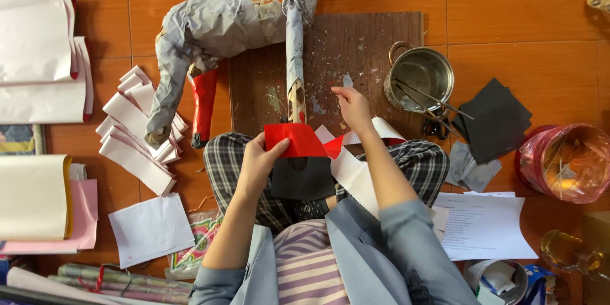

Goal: Applying colored paper strips and adhesive to decorative bamboo animal structures.

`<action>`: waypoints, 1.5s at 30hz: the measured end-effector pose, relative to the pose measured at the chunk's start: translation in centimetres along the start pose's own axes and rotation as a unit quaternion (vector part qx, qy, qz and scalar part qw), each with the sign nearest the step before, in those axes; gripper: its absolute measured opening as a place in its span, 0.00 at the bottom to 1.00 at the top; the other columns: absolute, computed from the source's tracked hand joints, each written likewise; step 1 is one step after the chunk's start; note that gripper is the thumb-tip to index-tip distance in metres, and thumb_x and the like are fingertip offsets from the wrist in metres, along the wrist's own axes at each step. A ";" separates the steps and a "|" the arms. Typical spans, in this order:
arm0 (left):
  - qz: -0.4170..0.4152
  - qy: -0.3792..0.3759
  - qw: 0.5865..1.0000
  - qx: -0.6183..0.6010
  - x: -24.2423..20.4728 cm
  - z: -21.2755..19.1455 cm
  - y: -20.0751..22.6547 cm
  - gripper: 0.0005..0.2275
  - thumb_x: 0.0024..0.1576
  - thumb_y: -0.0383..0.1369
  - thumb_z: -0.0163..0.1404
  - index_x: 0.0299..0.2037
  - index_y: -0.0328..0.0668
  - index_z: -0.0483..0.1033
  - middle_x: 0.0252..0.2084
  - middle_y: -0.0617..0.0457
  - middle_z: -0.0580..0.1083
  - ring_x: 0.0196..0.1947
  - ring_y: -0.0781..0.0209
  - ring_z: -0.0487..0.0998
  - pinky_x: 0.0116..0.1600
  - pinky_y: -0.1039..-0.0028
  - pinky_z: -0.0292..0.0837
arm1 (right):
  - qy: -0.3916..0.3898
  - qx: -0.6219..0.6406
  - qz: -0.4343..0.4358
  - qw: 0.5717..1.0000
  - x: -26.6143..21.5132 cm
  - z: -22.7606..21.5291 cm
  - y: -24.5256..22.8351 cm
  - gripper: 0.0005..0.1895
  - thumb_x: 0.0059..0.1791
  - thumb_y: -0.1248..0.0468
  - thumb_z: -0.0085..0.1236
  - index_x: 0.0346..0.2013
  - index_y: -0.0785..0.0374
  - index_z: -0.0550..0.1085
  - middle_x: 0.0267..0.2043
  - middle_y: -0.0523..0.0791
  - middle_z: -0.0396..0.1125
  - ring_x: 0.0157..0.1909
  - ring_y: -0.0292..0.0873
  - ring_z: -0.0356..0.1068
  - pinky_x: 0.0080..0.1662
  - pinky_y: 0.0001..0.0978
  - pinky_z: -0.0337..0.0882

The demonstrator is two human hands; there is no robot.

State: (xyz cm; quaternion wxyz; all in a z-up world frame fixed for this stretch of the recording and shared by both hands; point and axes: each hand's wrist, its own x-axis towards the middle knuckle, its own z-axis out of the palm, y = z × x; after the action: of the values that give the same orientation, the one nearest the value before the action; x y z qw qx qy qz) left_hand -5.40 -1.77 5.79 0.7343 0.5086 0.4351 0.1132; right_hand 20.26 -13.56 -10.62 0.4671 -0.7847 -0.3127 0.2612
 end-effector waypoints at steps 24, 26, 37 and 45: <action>-0.013 -0.020 0.999 -0.043 -0.1 0.2 -0.6 0.14 0.58 0.29 0.57 0.52 0.28 0.77 0.44 0.50 0.81 0.42 0.67 0.80 0.51 0.77 0.76 | -0.014 0.112 -0.118 0.987 5.7 1.1 -9.8 0.28 0.54 0.78 0.41 0.63 0.49 0.72 0.66 0.47 0.61 0.63 0.41 0.63 0.59 0.30 0.73; -0.015 -0.019 0.999 -0.044 -0.1 0.2 -0.5 0.14 0.59 0.29 0.57 0.52 0.28 0.77 0.44 0.50 0.81 0.42 0.67 0.80 0.50 0.77 0.76 | 0.000 0.014 -0.194 0.981 5.8 1.8 -9.7 0.29 0.53 0.79 0.44 0.63 0.50 0.73 0.67 0.51 0.61 0.65 0.46 0.62 0.60 0.33 0.71; -0.009 -0.016 0.998 -0.057 0.5 0.4 -1.2 0.14 0.60 0.30 0.55 0.52 0.27 0.77 0.43 0.49 0.81 0.40 0.67 0.81 0.48 0.76 0.77 | -0.223 0.339 0.021 0.914 -9.5 -6.3 -10.1 0.25 0.60 0.48 0.45 0.42 0.67 0.79 0.32 0.48 0.73 0.28 0.37 0.72 0.29 0.25 0.73; 0.019 0.003 0.997 -0.072 1.6 0.0 -3.3 0.15 0.65 0.35 0.50 0.49 0.24 0.79 0.41 0.49 0.81 0.38 0.69 0.79 0.46 0.79 0.75 | -0.162 0.634 0.266 0.708 -14.4 2.4 -6.0 0.23 0.57 0.43 0.53 0.40 0.62 0.75 0.27 0.45 0.72 0.24 0.39 0.71 0.27 0.28 0.69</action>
State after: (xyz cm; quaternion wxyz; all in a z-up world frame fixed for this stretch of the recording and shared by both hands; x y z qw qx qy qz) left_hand -5.41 -2.28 2.18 0.7652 0.4625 0.4184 0.1596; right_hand 7.47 -20.61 -4.53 0.7079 -0.3002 0.0775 0.6346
